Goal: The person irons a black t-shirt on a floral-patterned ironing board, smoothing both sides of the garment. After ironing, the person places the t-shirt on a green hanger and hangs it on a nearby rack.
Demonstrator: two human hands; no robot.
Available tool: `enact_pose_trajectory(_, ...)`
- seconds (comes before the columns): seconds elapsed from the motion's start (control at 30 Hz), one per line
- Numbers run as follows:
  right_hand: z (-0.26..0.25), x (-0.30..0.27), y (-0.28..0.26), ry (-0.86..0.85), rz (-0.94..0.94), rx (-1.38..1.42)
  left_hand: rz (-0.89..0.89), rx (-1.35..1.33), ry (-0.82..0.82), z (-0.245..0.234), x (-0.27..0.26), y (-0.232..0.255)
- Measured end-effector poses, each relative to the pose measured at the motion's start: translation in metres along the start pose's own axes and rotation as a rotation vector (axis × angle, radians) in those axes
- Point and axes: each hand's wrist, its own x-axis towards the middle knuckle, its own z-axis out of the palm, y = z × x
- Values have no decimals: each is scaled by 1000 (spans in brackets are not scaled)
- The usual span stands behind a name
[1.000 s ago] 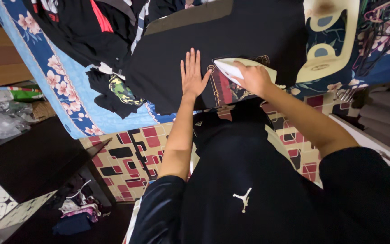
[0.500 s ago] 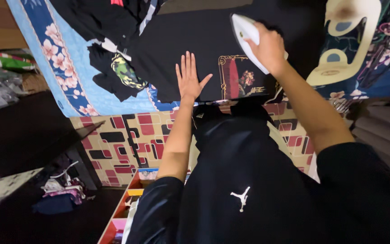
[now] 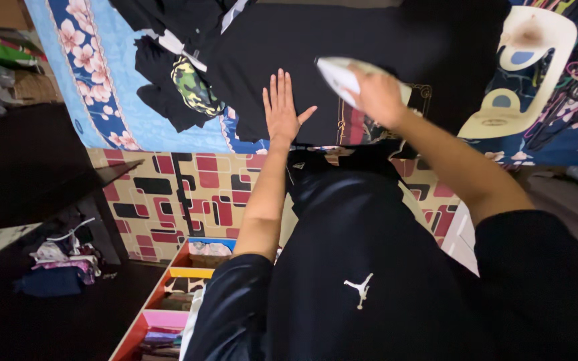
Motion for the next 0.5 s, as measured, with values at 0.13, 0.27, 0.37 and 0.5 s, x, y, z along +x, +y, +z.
enact_pose_trajectory(0.13,-11,38,14,141,92,93,6,-10,25,2,0,0)
enact_pose_trajectory(0.27,-11,49,4,186,119,91,-1,-19,9,2,0,0)
enact_pose_trajectory(0.37,-8,40,-15,138,21,59,-14,-99,-27,4,1,-3)
enact_pose_trajectory(0.5,1,23,-44,-109,-84,-22,14,-280,-12,4,-5,-13)
